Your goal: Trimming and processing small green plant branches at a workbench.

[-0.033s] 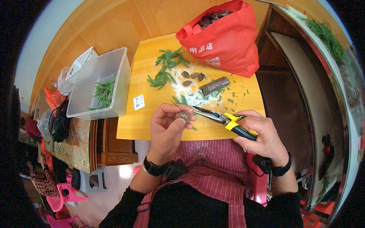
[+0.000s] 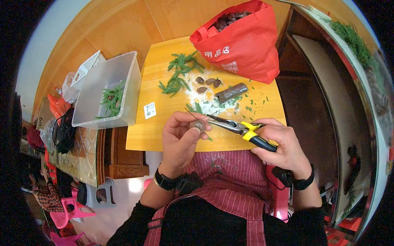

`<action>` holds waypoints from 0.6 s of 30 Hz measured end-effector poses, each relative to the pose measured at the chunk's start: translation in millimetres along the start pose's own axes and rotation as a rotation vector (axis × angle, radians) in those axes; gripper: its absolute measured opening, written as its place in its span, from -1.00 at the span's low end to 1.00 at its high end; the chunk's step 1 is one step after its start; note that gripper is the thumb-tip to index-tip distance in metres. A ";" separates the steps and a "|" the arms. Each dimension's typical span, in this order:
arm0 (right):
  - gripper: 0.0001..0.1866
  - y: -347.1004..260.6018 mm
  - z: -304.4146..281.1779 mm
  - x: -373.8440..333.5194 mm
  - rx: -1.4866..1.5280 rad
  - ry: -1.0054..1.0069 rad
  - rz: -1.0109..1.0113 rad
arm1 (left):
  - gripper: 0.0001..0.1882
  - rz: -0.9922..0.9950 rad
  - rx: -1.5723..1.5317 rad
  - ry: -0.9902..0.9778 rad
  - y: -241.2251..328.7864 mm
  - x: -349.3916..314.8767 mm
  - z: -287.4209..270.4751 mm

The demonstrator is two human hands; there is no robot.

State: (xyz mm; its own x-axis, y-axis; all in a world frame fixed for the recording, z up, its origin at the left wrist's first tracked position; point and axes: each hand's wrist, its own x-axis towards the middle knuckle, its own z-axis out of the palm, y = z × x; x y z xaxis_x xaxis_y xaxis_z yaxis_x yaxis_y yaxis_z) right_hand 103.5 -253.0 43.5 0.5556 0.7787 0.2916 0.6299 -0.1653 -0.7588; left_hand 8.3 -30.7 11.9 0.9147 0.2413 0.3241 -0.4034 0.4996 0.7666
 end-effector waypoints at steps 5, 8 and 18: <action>-0.79 -7.2 -1.6 7.5 -0.071 0.011 -0.097 | -0.77 -0.015 0.042 0.000 2.1 -2.0 0.1; -0.80 -6.8 -0.4 8.3 -0.122 0.023 -0.123 | -0.77 -0.026 0.050 0.004 2.2 -1.7 -0.7; -0.81 -7.6 0.1 8.7 -0.113 0.054 -0.126 | -0.78 -0.050 0.037 -0.001 1.4 -1.5 -0.4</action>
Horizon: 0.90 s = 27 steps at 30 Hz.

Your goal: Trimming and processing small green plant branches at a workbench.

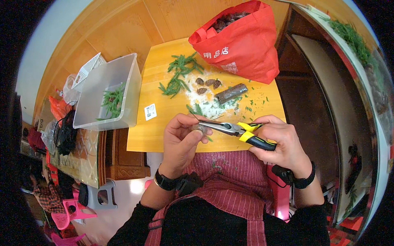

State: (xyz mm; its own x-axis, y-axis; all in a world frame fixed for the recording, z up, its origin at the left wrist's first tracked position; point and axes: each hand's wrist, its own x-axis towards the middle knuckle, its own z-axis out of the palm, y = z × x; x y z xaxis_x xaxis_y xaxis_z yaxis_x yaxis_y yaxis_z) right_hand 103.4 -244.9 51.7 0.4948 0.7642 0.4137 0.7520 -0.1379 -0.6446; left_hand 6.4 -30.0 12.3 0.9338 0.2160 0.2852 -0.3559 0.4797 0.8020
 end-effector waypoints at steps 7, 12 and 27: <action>-0.82 1.8 2.6 -2.9 -0.022 0.035 -0.001 | -0.78 0.003 -0.009 0.006 -1.1 -0.7 0.3; -0.82 3.0 5.1 -4.1 -0.099 0.082 -0.051 | -0.75 0.013 0.035 0.048 1.3 0.3 2.7; -0.77 3.0 15.2 -6.9 -0.065 0.156 -0.019 | -0.84 -0.246 -0.157 -0.009 18.9 9.3 0.4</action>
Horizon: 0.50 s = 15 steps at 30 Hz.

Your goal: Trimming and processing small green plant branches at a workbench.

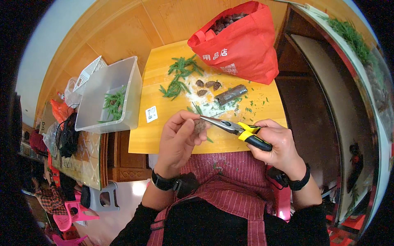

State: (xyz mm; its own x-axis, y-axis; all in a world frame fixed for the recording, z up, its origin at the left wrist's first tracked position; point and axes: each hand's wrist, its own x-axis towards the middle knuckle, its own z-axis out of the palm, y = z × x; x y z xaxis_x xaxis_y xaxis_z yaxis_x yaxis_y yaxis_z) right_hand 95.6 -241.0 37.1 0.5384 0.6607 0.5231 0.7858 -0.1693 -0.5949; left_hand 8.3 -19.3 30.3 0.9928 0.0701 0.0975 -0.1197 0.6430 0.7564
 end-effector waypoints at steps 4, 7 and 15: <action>-0.77 1.2 6.2 -3.6 0.051 0.024 0.072 | -0.86 0.169 0.264 0.105 -10.3 -1.6 7.8; -0.77 3.8 7.0 -6.9 0.082 0.018 0.088 | -0.84 0.738 0.975 0.105 -14.7 1.3 7.8; -0.79 5.6 5.0 -7.7 0.104 0.008 0.094 | -0.83 0.073 0.174 0.092 -4.0 0.5 9.4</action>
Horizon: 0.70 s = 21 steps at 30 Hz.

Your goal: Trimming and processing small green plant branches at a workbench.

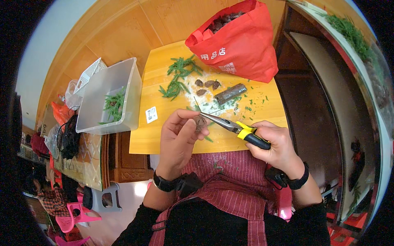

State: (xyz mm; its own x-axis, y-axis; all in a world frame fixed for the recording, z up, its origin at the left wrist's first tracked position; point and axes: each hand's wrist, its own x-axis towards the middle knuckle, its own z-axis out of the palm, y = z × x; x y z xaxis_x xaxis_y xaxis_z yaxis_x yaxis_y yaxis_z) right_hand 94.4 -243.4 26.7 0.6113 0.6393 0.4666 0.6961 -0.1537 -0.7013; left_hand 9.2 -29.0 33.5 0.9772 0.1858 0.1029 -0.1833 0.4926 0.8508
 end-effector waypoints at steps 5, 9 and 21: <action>-0.81 -1.0 0.5 0.6 -0.020 0.004 -0.020 | -0.79 0.419 0.418 0.028 -11.0 0.6 0.3; -0.81 -5.7 -1.9 0.8 -0.041 -0.017 0.038 | -0.71 0.763 0.907 0.064 -9.1 0.3 1.6; -0.80 -10.2 -4.2 5.7 -0.121 0.012 -0.046 | -0.81 0.118 0.087 0.027 -5.0 -0.4 -7.2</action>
State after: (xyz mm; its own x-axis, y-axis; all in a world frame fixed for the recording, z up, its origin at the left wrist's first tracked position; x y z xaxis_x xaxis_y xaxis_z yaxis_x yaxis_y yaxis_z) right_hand 92.3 -241.3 38.8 0.5820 0.6384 0.5038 0.7633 -0.2151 -0.6092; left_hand 9.0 -25.4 25.4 0.9460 0.2614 0.1915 -0.2851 0.3907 0.8753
